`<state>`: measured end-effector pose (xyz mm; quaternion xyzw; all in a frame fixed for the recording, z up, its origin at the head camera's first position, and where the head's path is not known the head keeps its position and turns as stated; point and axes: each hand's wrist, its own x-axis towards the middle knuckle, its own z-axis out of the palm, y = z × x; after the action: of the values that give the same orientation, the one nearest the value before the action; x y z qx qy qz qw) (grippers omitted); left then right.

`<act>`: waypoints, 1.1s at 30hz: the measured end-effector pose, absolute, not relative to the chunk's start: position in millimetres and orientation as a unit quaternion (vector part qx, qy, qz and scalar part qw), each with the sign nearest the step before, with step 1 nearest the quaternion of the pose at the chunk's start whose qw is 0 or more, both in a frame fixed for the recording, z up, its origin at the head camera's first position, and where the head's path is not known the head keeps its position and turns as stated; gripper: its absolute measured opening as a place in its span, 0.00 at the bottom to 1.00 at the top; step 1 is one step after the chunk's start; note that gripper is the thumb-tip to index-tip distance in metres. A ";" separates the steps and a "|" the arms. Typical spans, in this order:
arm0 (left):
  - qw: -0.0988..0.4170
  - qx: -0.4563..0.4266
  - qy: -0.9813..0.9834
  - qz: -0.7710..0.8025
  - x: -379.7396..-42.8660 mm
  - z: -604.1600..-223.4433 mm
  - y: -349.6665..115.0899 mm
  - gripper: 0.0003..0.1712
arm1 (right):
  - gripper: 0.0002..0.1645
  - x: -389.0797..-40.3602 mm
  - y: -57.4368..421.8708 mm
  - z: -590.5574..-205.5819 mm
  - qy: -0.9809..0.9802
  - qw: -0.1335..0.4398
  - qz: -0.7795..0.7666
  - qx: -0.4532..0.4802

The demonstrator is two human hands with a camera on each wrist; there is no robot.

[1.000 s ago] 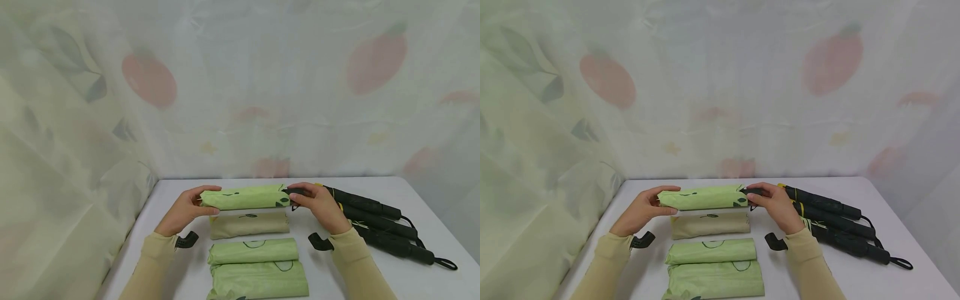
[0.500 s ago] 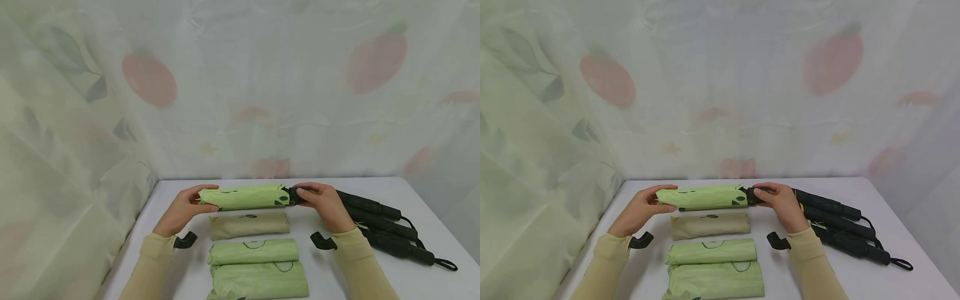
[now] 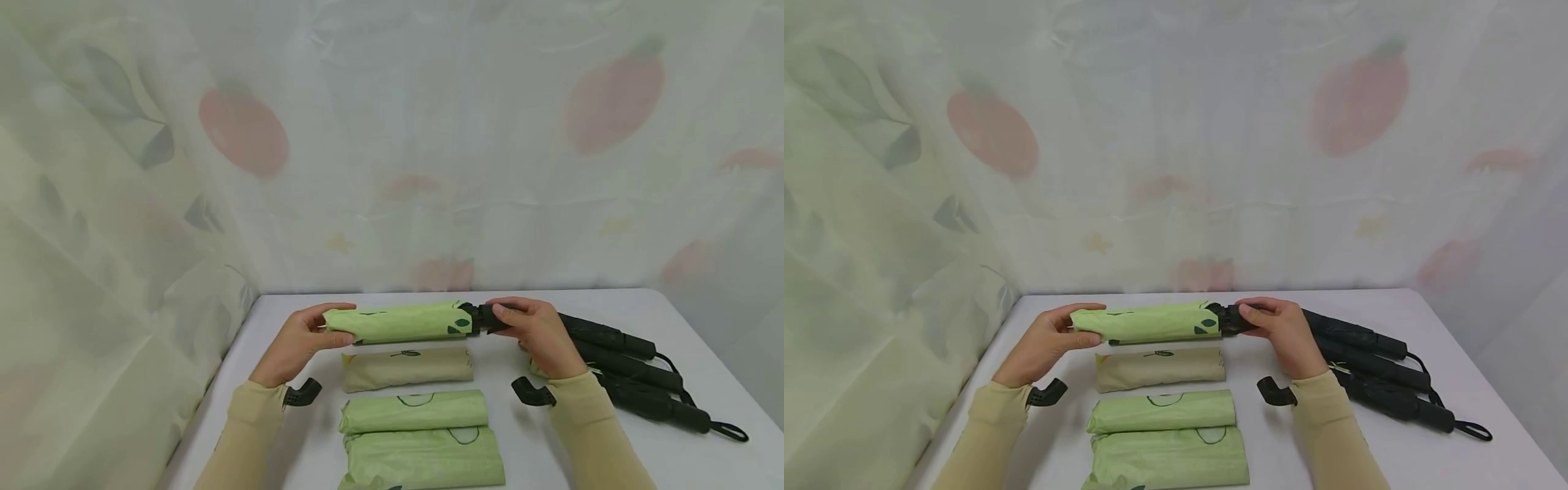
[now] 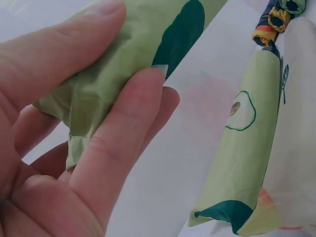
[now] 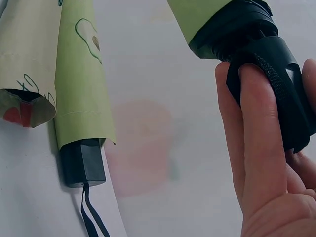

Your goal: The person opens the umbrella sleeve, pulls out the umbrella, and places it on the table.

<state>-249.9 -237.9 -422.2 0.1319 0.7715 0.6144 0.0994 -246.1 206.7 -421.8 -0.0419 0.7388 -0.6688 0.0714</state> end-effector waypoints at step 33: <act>0.071 0.120 0.797 0.588 -253.4 -422.7 -243.6 0.29 | 0.35 -247.4 226.0 -418.8 0.712 0.034 -0.699 -0.059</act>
<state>-253.4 -243.6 -422.7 0.1202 0.7969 0.5877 0.0712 -247.4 226.0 -418.8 -0.0586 0.7123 -0.6986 0.0342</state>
